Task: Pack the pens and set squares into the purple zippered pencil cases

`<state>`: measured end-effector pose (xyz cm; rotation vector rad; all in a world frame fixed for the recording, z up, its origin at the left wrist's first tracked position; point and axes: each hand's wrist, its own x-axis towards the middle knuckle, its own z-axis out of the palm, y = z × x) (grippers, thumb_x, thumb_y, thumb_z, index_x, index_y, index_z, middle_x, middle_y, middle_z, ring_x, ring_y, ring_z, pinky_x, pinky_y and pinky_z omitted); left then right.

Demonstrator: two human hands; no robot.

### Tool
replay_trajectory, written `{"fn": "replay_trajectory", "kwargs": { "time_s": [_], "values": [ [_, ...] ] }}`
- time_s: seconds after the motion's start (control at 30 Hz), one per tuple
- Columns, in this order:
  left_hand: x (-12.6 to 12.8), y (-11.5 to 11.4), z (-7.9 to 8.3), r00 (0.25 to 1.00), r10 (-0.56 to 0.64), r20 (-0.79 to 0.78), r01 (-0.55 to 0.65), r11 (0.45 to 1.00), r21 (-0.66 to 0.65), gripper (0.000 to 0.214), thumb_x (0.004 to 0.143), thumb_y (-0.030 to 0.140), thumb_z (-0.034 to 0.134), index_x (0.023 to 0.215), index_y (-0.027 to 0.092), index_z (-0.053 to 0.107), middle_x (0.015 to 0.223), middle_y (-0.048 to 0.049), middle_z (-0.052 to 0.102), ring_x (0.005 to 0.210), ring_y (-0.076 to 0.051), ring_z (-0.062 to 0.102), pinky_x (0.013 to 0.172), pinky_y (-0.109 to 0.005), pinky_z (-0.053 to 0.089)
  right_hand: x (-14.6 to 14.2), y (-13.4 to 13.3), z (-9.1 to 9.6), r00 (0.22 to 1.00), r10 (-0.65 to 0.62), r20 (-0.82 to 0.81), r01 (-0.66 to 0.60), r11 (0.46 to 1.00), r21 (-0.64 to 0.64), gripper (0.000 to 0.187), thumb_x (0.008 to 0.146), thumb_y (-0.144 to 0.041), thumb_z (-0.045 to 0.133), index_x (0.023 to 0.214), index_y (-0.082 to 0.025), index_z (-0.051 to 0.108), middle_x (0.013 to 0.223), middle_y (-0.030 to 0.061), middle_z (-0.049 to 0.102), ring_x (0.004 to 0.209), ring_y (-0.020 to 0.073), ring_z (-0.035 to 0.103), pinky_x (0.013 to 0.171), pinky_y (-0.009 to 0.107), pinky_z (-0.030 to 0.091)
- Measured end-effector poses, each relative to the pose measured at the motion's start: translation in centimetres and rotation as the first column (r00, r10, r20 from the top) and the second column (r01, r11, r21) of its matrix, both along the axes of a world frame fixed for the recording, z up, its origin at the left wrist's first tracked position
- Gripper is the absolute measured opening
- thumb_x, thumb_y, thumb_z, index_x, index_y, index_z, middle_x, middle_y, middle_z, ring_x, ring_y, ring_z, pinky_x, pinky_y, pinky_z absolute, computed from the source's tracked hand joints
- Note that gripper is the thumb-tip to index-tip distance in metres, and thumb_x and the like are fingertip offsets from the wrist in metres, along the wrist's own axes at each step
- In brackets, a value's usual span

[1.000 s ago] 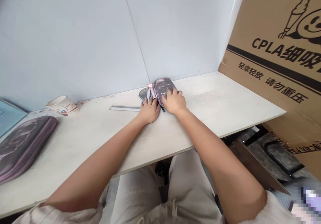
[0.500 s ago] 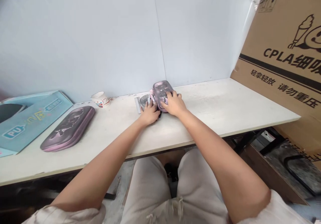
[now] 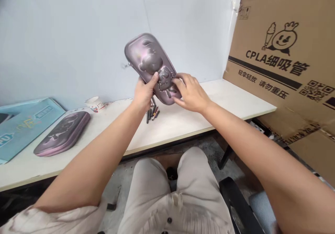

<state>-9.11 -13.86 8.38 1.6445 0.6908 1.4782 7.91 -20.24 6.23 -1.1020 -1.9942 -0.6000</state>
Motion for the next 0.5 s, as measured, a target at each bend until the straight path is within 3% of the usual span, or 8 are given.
{"fn": "replay_trajectory", "kwargs": {
  "time_s": [0.13,0.27,0.4,0.5],
  "values": [
    [1.8,-1.0,1.7,0.958,0.195,-0.208,-0.135,0.954,0.269,0.045,0.061,0.043,0.074,0.095,0.024,0.051,0.101,-0.0039,0.058,0.114,-0.027,0.048,0.093,-0.038,0.037,2.1,-3.4,3.3,0.981,-0.17,-0.087,0.171,0.985,0.0,0.042,0.085,-0.048,0.041,0.117,-0.022,0.04,0.112,0.0131,0.052,0.108,0.0295,0.048,0.089,0.049,0.04],
    [4.6,-2.7,2.4,0.807,0.384,-0.448,-0.14,0.862,0.487,0.035,0.067,0.039,0.068,0.096,0.03,0.05,0.108,-0.0081,0.049,0.109,-0.034,0.045,0.091,-0.046,0.034,3.2,-6.4,6.5,0.922,-0.377,-0.088,0.372,0.926,-0.064,0.047,0.084,-0.053,0.041,0.116,-0.018,0.039,0.103,0.0109,0.06,0.093,0.0266,0.057,0.081,0.046,0.045],
    [7.7,-4.0,2.7,0.628,0.513,-0.585,-0.088,0.794,0.601,0.04,0.07,0.036,0.064,0.106,0.03,0.046,0.115,-0.0113,0.043,0.102,-0.036,0.044,0.083,-0.05,0.034,5.2,-7.4,7.4,0.807,-0.587,0.058,0.59,0.799,-0.12,0.057,0.081,-0.051,0.046,0.118,-0.008,0.041,0.102,0.0138,0.062,0.093,0.0366,0.058,0.076,0.056,0.045],
    [9.5,-3.9,2.5,0.552,0.552,-0.626,-0.057,0.773,0.632,0.049,0.071,0.031,0.065,0.114,0.029,0.041,0.12,-0.0087,0.04,0.106,-0.033,0.043,0.087,-0.047,0.036,7.4,-7.2,7.0,0.75,-0.645,0.147,0.661,0.735,-0.15,0.049,0.083,-0.042,0.043,0.117,-0.007,0.045,0.109,0.014,0.059,0.102,0.0405,0.054,0.079,0.059,0.043]
  ]
}}
